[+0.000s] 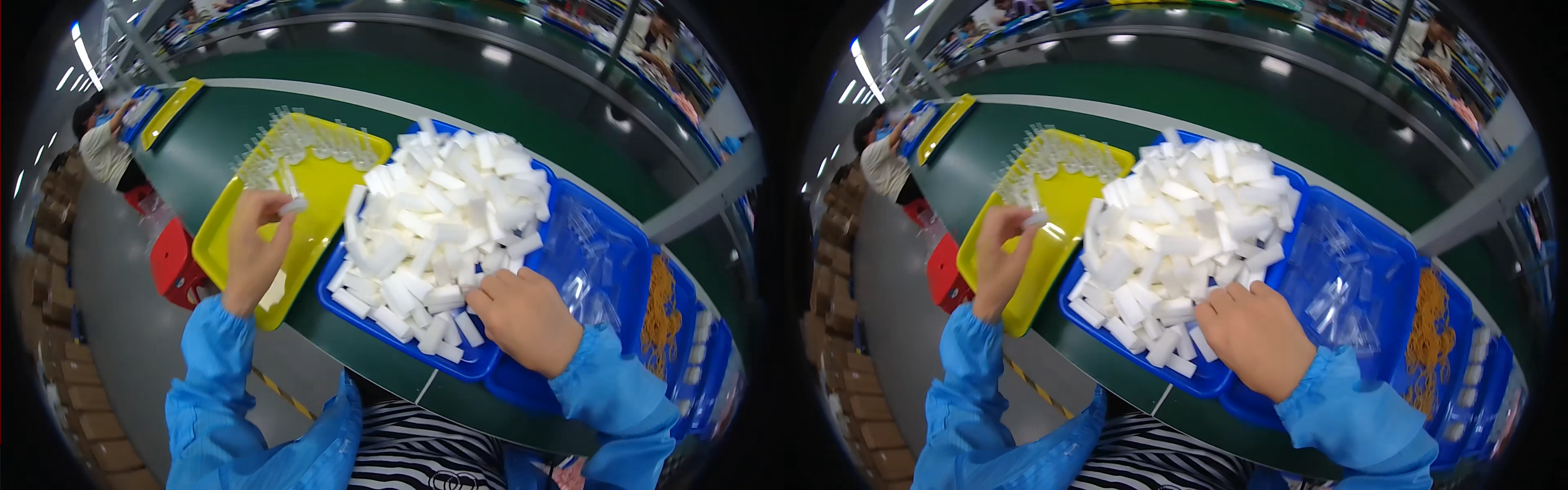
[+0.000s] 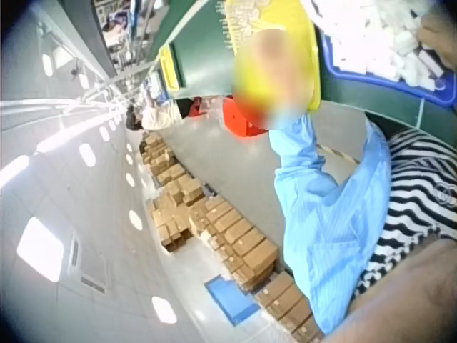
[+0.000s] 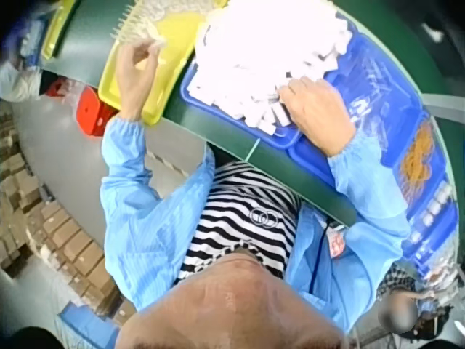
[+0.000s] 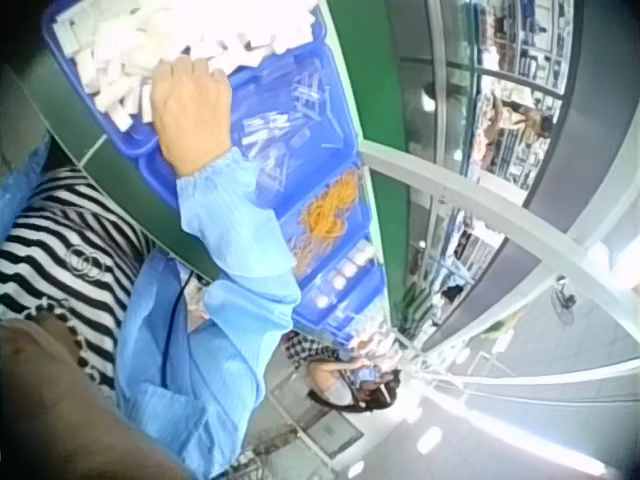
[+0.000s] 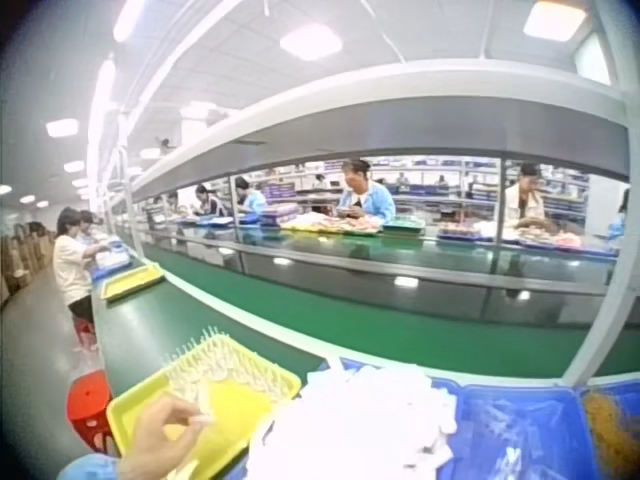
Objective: The person assembles small white cylindrical components by inserting them into clear plastic sleeves and securing them with rubber bands. They use a metal tool to adjust the components within the sleeves and place the finished bundles into a yellow tray.
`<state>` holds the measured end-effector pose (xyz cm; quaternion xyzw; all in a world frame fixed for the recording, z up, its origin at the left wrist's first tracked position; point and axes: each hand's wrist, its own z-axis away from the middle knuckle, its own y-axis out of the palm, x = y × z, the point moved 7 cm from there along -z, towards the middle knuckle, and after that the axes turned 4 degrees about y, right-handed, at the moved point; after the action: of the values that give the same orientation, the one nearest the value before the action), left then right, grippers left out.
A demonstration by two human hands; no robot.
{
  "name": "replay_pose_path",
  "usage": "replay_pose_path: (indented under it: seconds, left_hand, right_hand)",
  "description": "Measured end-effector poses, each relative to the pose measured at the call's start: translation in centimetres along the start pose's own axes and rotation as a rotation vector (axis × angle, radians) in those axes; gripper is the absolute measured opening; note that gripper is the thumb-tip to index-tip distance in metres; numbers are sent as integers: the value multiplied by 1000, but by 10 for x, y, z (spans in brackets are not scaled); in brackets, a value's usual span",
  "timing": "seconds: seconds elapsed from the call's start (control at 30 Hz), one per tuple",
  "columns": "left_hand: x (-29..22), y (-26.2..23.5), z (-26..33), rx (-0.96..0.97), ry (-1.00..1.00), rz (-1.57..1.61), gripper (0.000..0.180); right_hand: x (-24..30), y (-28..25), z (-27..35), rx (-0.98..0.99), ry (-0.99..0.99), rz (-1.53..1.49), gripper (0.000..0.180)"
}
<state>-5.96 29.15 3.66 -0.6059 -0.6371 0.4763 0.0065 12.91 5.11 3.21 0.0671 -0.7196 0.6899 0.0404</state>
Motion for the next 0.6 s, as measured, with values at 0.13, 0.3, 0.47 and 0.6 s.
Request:
replay_pose_path:
  seconds: [0.13, 0.3, 0.47, 0.6]
  left_hand:
    - [-61, 11, 32, -27, -102, 543, 22]
    - [-132, 73, 65, 158, -260, 1110, 34]
    - [-185, 105, 88, 415, 128, 696, 30]
    - [-202, 115, 93, 556, 183, 687, 25]
  right_hand:
    - [-21, -19, 15, -171, 164, -378, 20]
    - [-38, -13, 42, -195, 410, -932, 24]
    - [-44, -14, 79, -289, 721, -1534, 39]
    - [-52, -5, 108, -370, 796, -1632, 35]
